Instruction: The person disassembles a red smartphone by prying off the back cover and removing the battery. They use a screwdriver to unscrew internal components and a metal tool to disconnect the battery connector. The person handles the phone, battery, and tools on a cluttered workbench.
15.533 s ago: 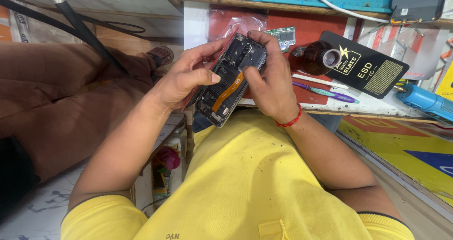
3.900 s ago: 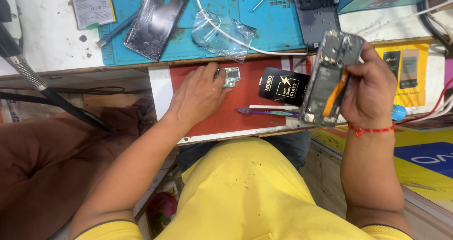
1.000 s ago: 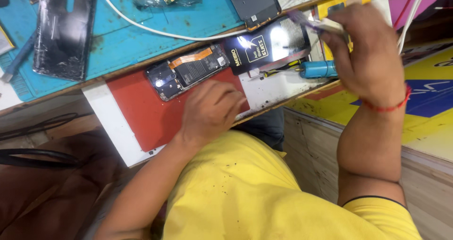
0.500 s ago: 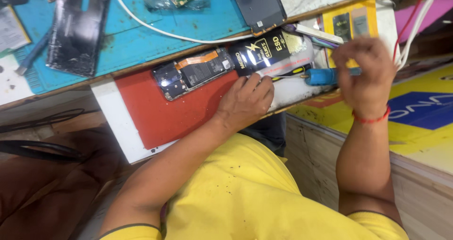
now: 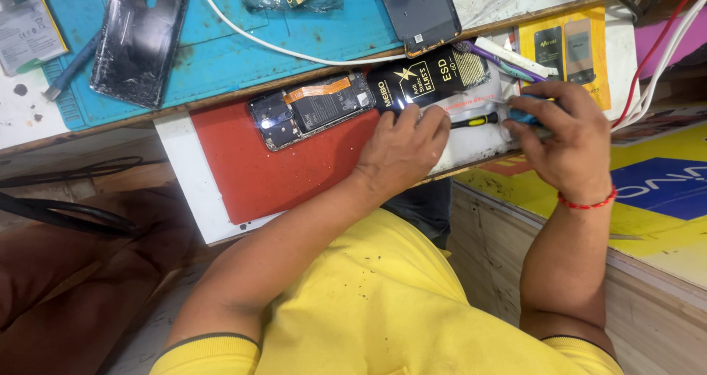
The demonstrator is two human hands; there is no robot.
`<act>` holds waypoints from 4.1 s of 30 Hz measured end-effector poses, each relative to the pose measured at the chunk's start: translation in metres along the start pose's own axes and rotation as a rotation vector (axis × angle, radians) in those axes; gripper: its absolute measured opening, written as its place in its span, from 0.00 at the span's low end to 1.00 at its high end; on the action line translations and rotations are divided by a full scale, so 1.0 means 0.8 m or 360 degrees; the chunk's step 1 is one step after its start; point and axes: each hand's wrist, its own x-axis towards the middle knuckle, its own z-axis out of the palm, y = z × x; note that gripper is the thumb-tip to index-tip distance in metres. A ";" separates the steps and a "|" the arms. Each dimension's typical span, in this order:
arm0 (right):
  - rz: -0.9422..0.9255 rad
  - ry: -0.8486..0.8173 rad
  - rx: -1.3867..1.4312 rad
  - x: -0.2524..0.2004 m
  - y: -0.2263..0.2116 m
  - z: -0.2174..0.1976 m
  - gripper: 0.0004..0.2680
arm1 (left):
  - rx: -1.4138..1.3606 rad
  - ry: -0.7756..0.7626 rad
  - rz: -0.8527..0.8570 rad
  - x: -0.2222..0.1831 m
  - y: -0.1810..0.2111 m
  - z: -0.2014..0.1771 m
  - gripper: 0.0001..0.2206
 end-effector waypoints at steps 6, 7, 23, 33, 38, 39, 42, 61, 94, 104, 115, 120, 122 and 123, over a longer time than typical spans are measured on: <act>0.0030 0.0060 -0.0266 0.017 -0.006 0.012 0.10 | -0.0004 -0.0119 0.0097 0.006 0.007 0.004 0.03; 0.0045 0.0088 -0.0260 0.020 -0.012 0.013 0.10 | 0.0031 -0.0126 0.0063 0.006 0.007 0.001 0.03; 0.0499 -0.0514 0.1568 0.040 -0.170 0.110 0.07 | -0.0869 0.0142 -0.0682 -0.136 -0.060 -0.105 0.09; 0.0415 -0.0249 0.1543 0.118 -0.176 0.102 0.08 | -0.0501 0.0068 -0.0918 -0.156 -0.153 -0.129 0.40; 0.0128 -0.0143 0.1259 0.115 -0.197 0.114 0.09 | -0.0704 0.0017 -0.0915 -0.170 -0.154 -0.129 0.43; 0.0061 -0.0139 0.1144 0.115 -0.200 0.114 0.08 | -0.0708 0.0030 -0.0920 -0.174 -0.153 -0.130 0.43; -0.0088 -0.0165 0.0998 0.119 -0.211 0.121 0.08 | -0.0720 0.0051 -0.0944 -0.181 -0.151 -0.129 0.43; -0.0506 -0.0174 0.0595 0.144 -0.248 0.126 0.10 | -0.0737 0.0077 -0.0990 -0.187 -0.150 -0.123 0.43; -0.1347 -0.0984 0.0028 0.234 -0.291 0.105 0.08 | -0.0694 0.0135 -0.0943 -0.187 -0.142 -0.131 0.32; -0.1014 -0.1026 -0.0046 0.241 -0.285 0.105 0.06 | -0.0600 0.0127 -0.0881 -0.185 -0.147 -0.127 0.28; -0.1006 -0.1025 -0.0123 0.233 -0.291 0.097 0.07 | -0.0612 0.0098 -0.0915 -0.181 -0.146 -0.128 0.28; -0.1027 -0.1003 -0.0018 0.244 -0.288 0.100 0.07 | -0.0598 0.0127 -0.0896 -0.177 -0.149 -0.130 0.29; -0.0995 -0.1011 -0.0027 0.236 -0.287 0.103 0.06 | -0.0614 0.0147 -0.0914 -0.178 -0.144 -0.132 0.30; -0.1094 -0.1014 0.0050 0.239 -0.284 0.102 0.06 | -0.0645 0.0171 -0.0926 -0.177 -0.145 -0.132 0.29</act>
